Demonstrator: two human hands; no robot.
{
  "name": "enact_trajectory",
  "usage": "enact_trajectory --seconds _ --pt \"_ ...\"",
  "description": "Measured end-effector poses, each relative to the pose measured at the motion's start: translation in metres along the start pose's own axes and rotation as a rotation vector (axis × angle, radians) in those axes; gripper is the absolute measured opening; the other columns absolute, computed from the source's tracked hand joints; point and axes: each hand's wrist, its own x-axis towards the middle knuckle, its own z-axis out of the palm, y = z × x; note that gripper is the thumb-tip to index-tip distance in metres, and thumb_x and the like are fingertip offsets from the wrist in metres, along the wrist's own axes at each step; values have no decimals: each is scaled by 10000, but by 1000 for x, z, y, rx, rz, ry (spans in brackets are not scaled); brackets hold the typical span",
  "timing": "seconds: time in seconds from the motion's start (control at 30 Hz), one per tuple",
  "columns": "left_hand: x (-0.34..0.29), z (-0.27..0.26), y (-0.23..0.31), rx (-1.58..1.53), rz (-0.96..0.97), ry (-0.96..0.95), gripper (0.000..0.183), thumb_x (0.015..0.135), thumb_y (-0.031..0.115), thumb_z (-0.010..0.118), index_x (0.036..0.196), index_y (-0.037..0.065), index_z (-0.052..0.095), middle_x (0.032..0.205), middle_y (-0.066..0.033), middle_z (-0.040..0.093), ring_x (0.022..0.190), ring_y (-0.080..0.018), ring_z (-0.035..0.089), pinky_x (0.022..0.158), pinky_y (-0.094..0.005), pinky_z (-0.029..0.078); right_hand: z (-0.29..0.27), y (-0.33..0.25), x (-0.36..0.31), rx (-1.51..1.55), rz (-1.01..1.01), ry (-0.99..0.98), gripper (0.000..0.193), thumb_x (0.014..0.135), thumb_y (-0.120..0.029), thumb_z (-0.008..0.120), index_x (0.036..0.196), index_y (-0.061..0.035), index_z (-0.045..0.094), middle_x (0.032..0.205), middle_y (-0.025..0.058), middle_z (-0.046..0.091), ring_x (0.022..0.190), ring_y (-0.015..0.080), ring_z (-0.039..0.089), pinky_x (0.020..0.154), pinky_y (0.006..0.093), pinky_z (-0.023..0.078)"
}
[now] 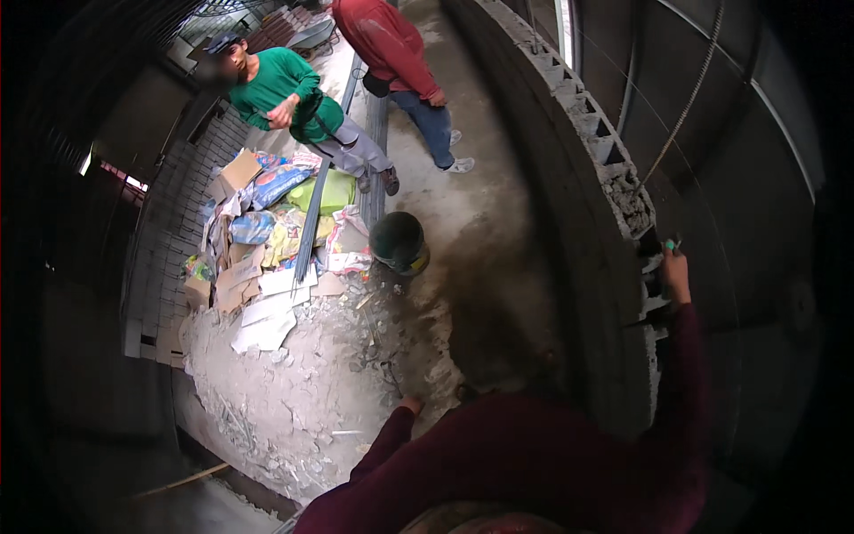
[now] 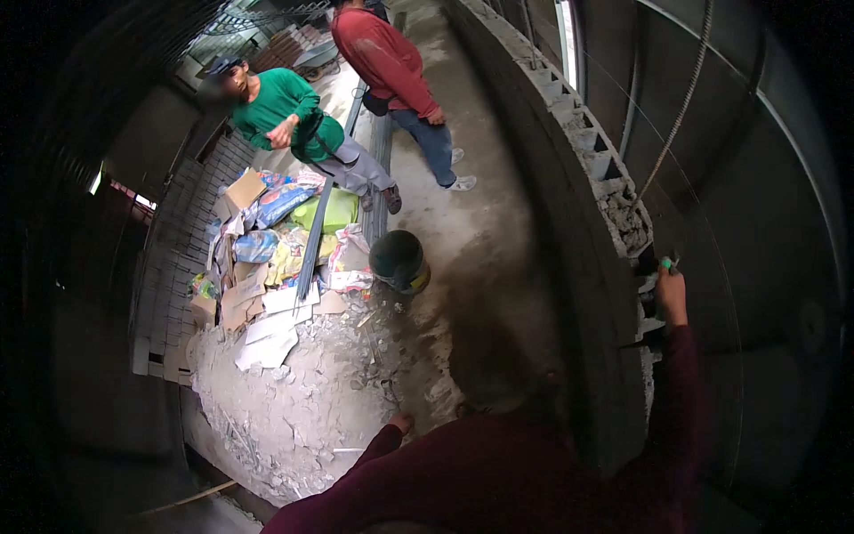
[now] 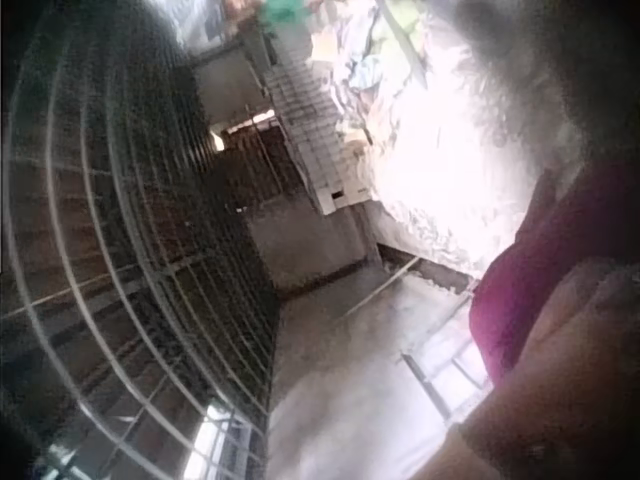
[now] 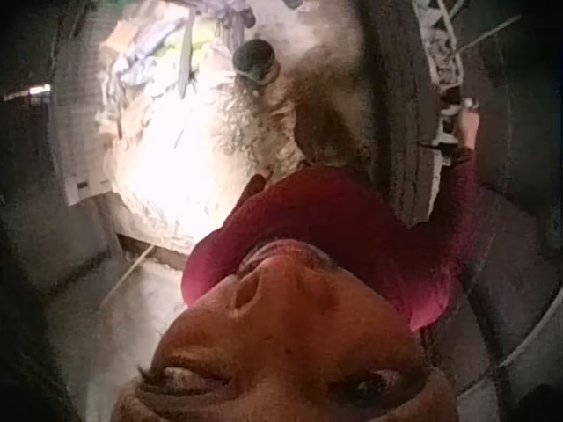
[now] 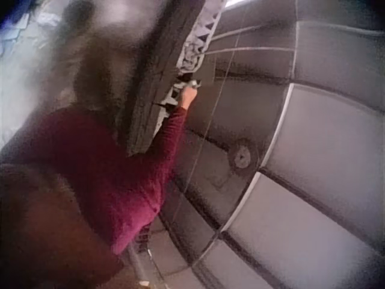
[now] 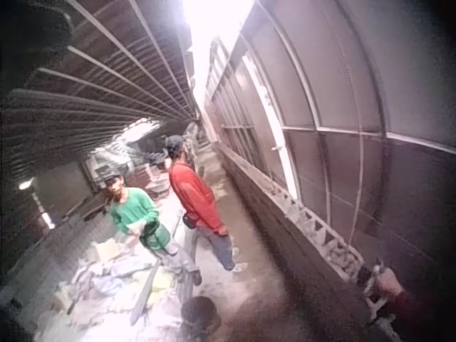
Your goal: The person scoops wet cement from a pile on the floor using a trowel and applies it to the top of a partially built hollow block wall. They spread the cement along the joints and surface of the blocks to secure them.
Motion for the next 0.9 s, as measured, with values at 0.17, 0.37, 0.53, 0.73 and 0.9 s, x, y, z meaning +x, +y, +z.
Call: enact_trajectory --seconds 0.17,0.37,0.53,0.73,0.9 --pt "4 -6 -31 -317 -80 0 399 835 267 516 1162 43 561 1009 -185 621 896 -315 612 758 -414 482 60 8 -39 552 166 105 254 908 -271 474 789 -52 523 634 20 489 562 105 479 505 258 393" --pt "2 -1 -120 3 256 71 309 837 236 524 1059 34 597 864 -153 635 783 -252 618 680 -377 491 114 -62 -57 1270 381 116 174 895 -180 435 753 -79 433 637 16 416 545 137 422 505 283 392" --pt "-10 1 -110 -252 -135 31 255 803 201 561 1011 56 595 941 -110 619 829 -224 590 741 -327 472 139 -62 -40 1458 399 335 125 913 -175 408 880 -61 446 693 31 460 633 168 476 564 325 434" --pt "-32 46 -145 -45 118 67 304 814 283 557 974 36 633 877 -130 644 827 -216 612 753 -330 483 203 -74 -10 1641 337 359 227 902 -123 370 1110 -65 437 789 90 559 748 245 566 662 426 495" --pt "-46 44 -137 -50 120 50 304 815 285 568 980 39 633 887 -119 646 839 -206 607 760 -326 479 225 -128 28 1700 643 632 101 908 -137 453 985 -91 408 616 60 439 478 201 460 464 408 446"
